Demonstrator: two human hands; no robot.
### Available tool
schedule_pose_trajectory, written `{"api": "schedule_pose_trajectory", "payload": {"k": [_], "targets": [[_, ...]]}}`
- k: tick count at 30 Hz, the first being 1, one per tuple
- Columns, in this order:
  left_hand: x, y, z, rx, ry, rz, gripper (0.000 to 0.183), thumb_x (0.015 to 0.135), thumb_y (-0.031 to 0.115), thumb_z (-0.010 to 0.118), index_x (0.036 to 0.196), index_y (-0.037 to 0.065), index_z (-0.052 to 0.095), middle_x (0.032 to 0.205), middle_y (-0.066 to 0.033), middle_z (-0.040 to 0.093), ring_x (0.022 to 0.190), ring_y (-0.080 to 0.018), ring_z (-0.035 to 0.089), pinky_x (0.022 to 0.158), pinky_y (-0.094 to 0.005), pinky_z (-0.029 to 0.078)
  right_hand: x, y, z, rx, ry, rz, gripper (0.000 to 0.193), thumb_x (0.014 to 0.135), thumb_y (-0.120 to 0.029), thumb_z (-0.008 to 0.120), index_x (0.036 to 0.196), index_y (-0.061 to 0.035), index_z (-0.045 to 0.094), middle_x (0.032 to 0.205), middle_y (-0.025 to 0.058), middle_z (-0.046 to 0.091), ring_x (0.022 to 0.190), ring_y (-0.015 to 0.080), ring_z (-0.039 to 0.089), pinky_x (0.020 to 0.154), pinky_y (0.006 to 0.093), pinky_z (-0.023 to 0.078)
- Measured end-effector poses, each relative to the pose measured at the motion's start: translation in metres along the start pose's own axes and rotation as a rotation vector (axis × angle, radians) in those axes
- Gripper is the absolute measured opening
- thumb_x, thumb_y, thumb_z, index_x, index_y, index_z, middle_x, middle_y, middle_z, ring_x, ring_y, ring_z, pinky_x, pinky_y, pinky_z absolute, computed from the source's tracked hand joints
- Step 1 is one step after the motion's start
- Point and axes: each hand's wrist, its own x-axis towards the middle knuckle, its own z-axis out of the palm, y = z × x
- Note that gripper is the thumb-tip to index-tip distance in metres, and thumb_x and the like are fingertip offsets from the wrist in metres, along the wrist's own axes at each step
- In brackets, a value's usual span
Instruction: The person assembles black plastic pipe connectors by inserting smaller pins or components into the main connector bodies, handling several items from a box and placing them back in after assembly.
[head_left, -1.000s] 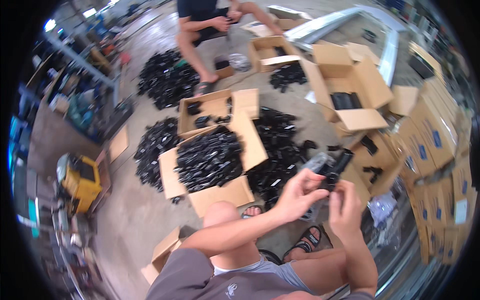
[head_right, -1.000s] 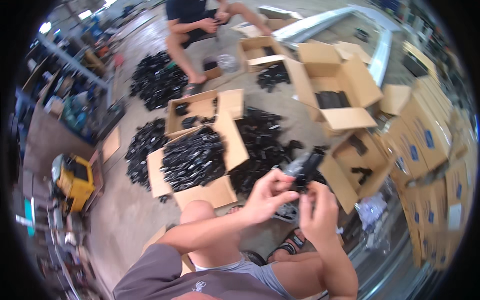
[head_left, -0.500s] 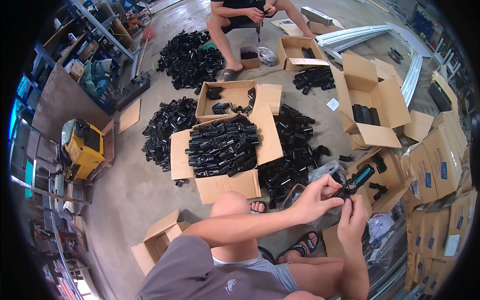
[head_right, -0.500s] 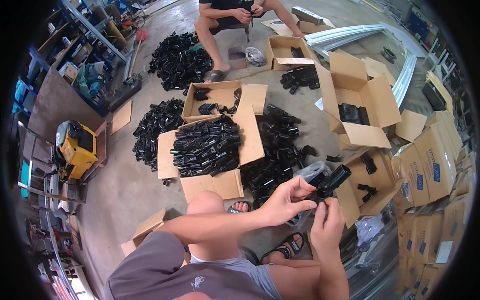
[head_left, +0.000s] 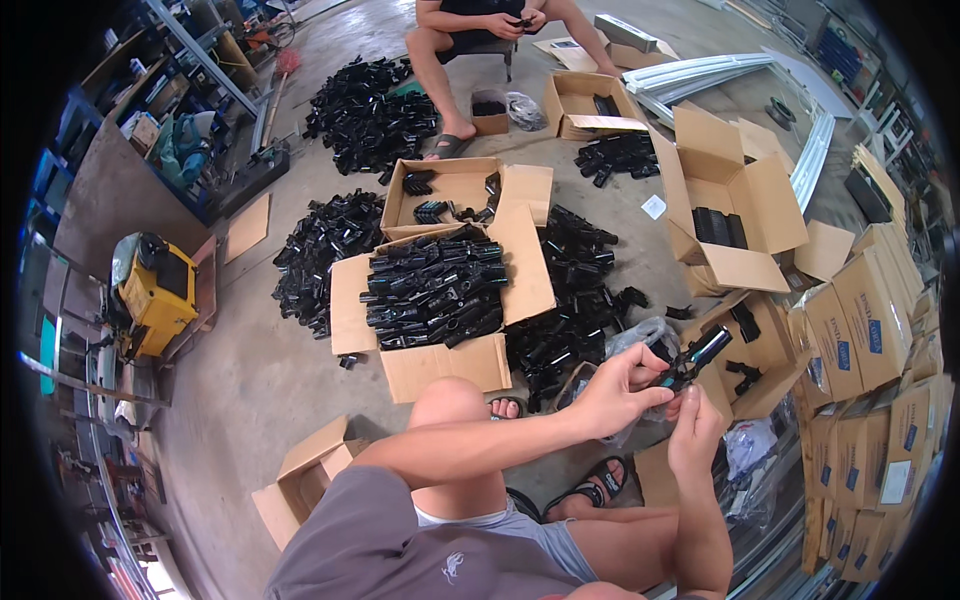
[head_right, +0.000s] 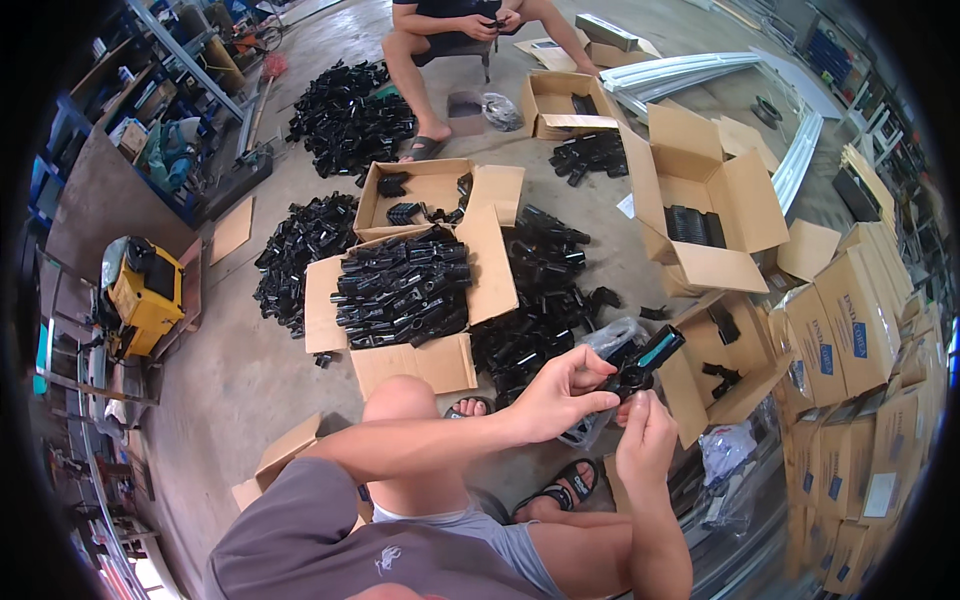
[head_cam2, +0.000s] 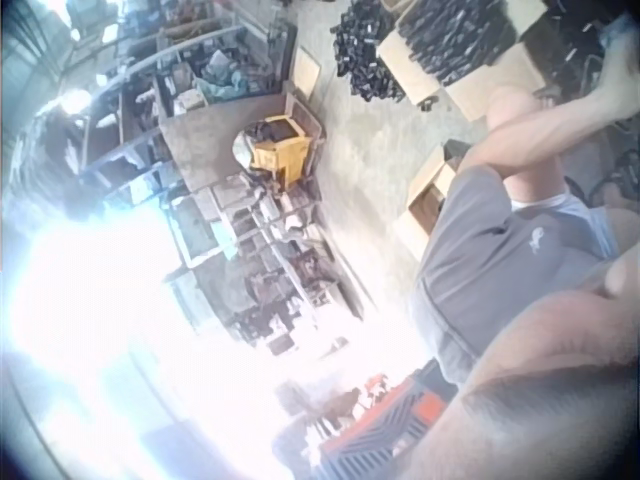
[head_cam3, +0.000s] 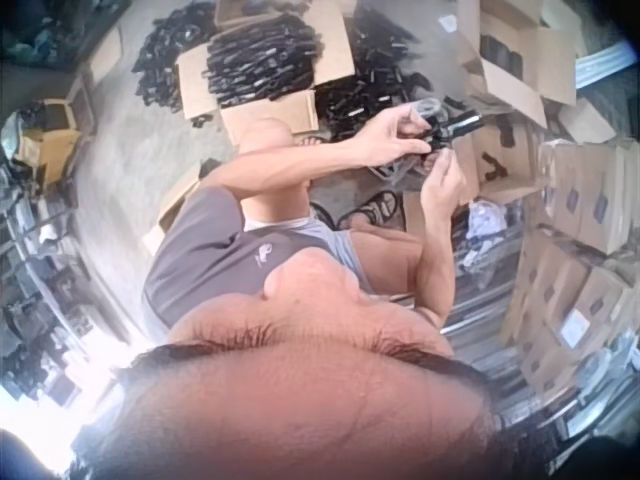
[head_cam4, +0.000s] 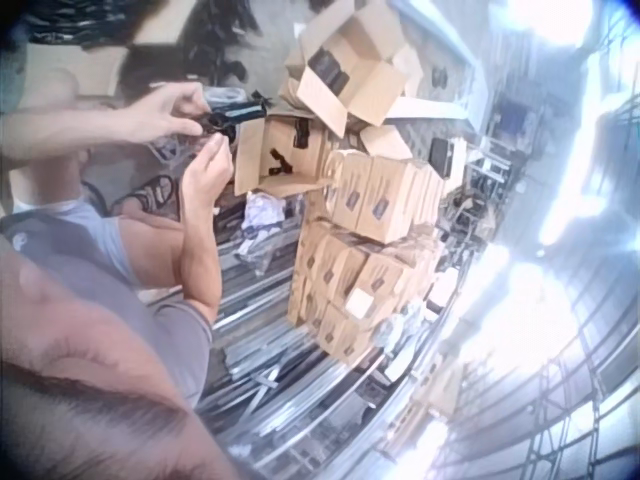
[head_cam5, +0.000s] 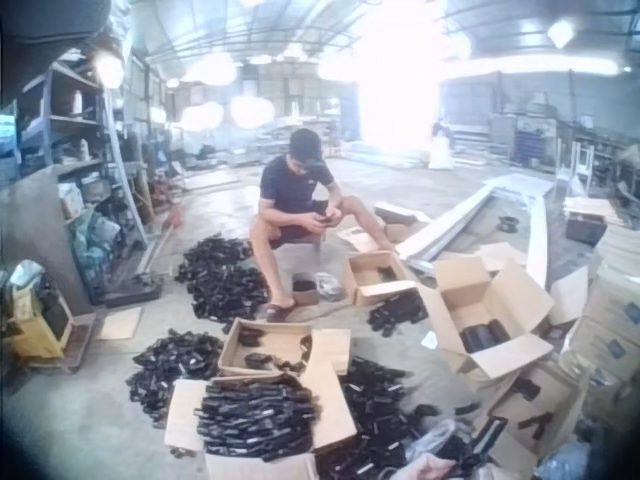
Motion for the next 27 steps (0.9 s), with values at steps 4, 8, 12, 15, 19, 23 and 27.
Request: {"api": "schedule_pose_trajectory", "payload": {"k": [4, 8, 12, 15, 19, 23, 27], "targets": [[0.016, 0.026, -0.014, 0.002, 0.313, -0.015, 0.030, 0.088, 0.003, 0.073, 0.111, 0.004, 0.054, 0.102, -0.0075, 0.069, 0.095, -0.0109, 0.064, 0.084, -0.0280, 0.052, 0.002, -0.002, -0.002, 0.099, -0.021, 0.076, 0.035, 0.104, -0.018, 0.045, 0.078, 0.0019, 0.056, 0.065, 0.0098, 0.059, 0.061, 0.0165, 0.060, 0.059, 0.0306, 0.048], [0.049, 0.069, -0.062, -0.375, 0.674, 0.137, 0.033, 0.091, 0.012, 0.071, 0.116, 0.002, 0.052, 0.105, -0.0078, 0.064, 0.094, -0.0194, 0.067, 0.088, -0.0350, 0.059, 0.000, 0.014, -0.001, 0.136, -0.081, 0.142, 0.031, 0.103, -0.020, 0.051, 0.084, 0.0029, 0.060, 0.070, 0.0102, 0.064, 0.064, 0.0146, 0.063, 0.061, 0.0286, 0.050], [0.066, 0.058, -0.183, -0.508, 0.944, 0.226, 0.027, 0.087, 0.015, 0.077, 0.100, -0.002, 0.061, 0.095, -0.0092, 0.064, 0.084, -0.0201, 0.065, 0.074, -0.0337, 0.060, -0.006, 0.008, 0.004, 0.019, -0.203, 0.112, 0.023, 0.097, -0.018, 0.059, 0.093, 0.0027, 0.066, 0.073, 0.0114, 0.068, 0.064, 0.0164, 0.064, 0.062, 0.0298, 0.049], [0.065, 0.052, -0.236, -0.416, 1.285, 0.170, 0.022, 0.087, 0.014, 0.077, 0.090, -0.004, 0.066, 0.092, -0.0139, 0.066, 0.078, -0.0231, 0.066, 0.063, -0.0341, 0.061, -0.008, 0.013, 0.008, 0.032, -0.253, 0.053, 0.021, 0.096, -0.017, 0.061, 0.093, 0.0025, 0.066, 0.073, 0.0115, 0.067, 0.064, 0.0162, 0.063, 0.061, 0.0301, 0.048], [0.061, 0.037, -0.278, -0.554, 1.407, 0.157, 0.030, 0.090, 0.019, 0.073, 0.102, -0.007, 0.061, 0.099, -0.0145, 0.065, 0.080, -0.0244, 0.067, 0.063, -0.0347, 0.063, -0.009, 0.007, 0.007, 0.006, -0.287, -0.002, 0.019, 0.094, -0.015, 0.062, 0.094, 0.0027, 0.067, 0.077, 0.0150, 0.067, 0.066, 0.0209, 0.064, 0.061, 0.0313, 0.048], [0.053, 0.019, -0.306, -0.501, 1.317, 0.227, 0.040, 0.094, 0.027, 0.069, 0.113, -0.005, 0.056, 0.112, -0.0207, 0.062, 0.086, -0.0308, 0.067, 0.074, -0.0431, 0.064, -0.009, -0.001, 0.010, 0.041, -0.329, -0.025, 0.018, 0.093, -0.015, 0.063, 0.096, 0.0021, 0.067, 0.080, 0.0163, 0.068, 0.066, 0.0233, 0.064, 0.061, 0.0323, 0.048], [0.062, 0.003, -0.269, -0.063, 0.783, -0.499, 0.063, 0.096, 0.039, 0.064, 0.136, -0.005, 0.044, 0.131, -0.0258, 0.055, 0.112, -0.0424, 0.061, 0.087, -0.0499, 0.059, -0.009, 0.006, 0.007, 0.002, -0.327, -0.011, 0.017, 0.093, -0.016, 0.064, 0.096, 0.0004, 0.068, 0.082, 0.0158, 0.068, 0.065, 0.0244, 0.063, 0.061, 0.0337, 0.047]]}}
